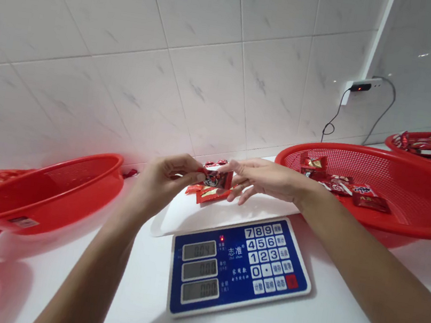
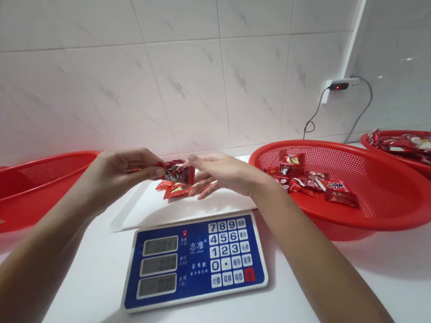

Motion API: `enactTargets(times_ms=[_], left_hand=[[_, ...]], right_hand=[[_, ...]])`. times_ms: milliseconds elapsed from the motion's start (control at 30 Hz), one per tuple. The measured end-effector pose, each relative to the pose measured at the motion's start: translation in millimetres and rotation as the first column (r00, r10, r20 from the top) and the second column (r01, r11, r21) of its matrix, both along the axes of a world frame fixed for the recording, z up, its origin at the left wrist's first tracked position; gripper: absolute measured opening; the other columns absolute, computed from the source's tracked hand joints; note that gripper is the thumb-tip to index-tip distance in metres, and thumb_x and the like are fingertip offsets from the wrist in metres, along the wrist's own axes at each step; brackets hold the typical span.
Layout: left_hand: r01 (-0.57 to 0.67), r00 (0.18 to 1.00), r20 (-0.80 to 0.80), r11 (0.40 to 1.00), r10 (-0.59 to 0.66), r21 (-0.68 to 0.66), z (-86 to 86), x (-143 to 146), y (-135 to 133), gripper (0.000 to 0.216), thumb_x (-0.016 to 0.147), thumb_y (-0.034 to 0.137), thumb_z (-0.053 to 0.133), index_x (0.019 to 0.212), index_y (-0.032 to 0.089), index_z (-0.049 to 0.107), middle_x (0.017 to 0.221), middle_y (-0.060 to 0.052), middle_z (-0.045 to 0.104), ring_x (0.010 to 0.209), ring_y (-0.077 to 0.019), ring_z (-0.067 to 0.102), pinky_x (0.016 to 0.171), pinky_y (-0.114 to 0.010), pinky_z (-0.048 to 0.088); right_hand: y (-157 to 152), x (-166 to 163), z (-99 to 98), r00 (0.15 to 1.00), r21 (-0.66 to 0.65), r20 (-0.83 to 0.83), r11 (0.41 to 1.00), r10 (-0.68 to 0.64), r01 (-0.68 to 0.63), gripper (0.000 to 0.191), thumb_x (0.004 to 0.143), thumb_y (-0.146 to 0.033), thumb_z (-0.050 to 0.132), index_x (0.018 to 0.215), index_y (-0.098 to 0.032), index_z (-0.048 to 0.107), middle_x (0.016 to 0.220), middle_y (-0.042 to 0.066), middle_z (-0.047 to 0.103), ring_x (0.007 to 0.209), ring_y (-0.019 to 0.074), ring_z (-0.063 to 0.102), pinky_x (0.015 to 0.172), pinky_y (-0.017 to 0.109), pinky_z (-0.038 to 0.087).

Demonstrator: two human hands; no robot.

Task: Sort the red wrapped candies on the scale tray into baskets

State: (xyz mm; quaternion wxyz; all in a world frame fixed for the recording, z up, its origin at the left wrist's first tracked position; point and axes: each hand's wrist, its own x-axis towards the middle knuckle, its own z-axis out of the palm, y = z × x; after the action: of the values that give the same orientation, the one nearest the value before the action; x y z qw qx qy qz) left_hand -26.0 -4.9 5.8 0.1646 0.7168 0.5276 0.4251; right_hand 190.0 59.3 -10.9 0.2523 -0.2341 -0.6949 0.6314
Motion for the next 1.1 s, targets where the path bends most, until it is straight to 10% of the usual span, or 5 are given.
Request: enactTargets(times_ms=[267,400,833,933,1100], left_hand=[[0.0,1.0,-0.003,0.993,0.0,0.12,-4.5,9.3,-3.7,0.013,0.084,0.032,0.065,0.082,0.019,0.069,0.103,-0.007,0.076,0.1,-0.0229,0.07,0.091,-0.036,0.055],[-0.007,0.99,0.137,0.995,0.022,-0.104,-9.3,4.2,3.5,0.036,0.083,0.049,0.068,0.097,0.016,0.07,0.091,-0.009,0.076,0.085,-0.0225,0.073,0.079,-0.036,0.059],[0.085,0.981,0.188,0.974,-0.046,-0.209,-9.4,6.6,4.7,0.039,0.07,0.051,0.08,0.082,0.014,0.073,0.078,-0.009,0.075,0.073,-0.0215,0.07,0.068,-0.032,0.057],[-0.023,0.987,0.154,0.986,0.049,-0.165,-9.2,6.5,4.7,0.036,0.077,0.049,0.073,0.083,0.014,0.072,0.078,-0.009,0.075,0.074,-0.0208,0.069,0.068,-0.031,0.056],[-0.137,0.985,-0.119,0.981,0.121,-0.135,-12.0,-3.1,9.4,0.031,0.084,0.045,0.061,0.081,0.017,0.074,0.079,-0.008,0.075,0.076,-0.0228,0.069,0.067,-0.032,0.05]], right_hand=[[7.9,-3.2,-3.0,0.975,0.094,-0.116,0.975,-0.191,0.202,0.03,0.082,-0.016,0.075,0.112,-0.011,0.07,0.1,0.01,0.072,0.088,0.0146,0.068,0.084,0.026,0.054],[1.1,-9.0,-0.5,0.939,0.182,-0.091,0.921,-0.332,0.344,0.038,0.079,-0.012,0.077,0.115,-0.01,0.066,0.092,0.008,0.069,0.078,0.0133,0.067,0.075,0.026,0.056],[2.3,-9.7,-2.8,0.943,0.103,-0.152,0.945,-0.295,0.312,0.022,0.082,-0.009,0.07,0.104,-0.013,0.066,0.084,0.006,0.071,0.072,0.0132,0.067,0.075,0.028,0.055],[13.6,9.8,11.4,0.864,0.349,0.11,0.833,-0.491,0.429,0.031,0.085,-0.021,0.069,0.115,-0.013,0.066,0.102,0.013,0.072,0.083,0.0207,0.069,0.079,0.035,0.055],[65.8,87.1,5.8,0.347,0.888,0.343,0.421,-0.873,0.183,0.052,0.085,-0.034,0.07,0.131,-0.011,0.063,0.125,0.021,0.066,0.112,0.0322,0.064,0.09,0.041,0.051]])
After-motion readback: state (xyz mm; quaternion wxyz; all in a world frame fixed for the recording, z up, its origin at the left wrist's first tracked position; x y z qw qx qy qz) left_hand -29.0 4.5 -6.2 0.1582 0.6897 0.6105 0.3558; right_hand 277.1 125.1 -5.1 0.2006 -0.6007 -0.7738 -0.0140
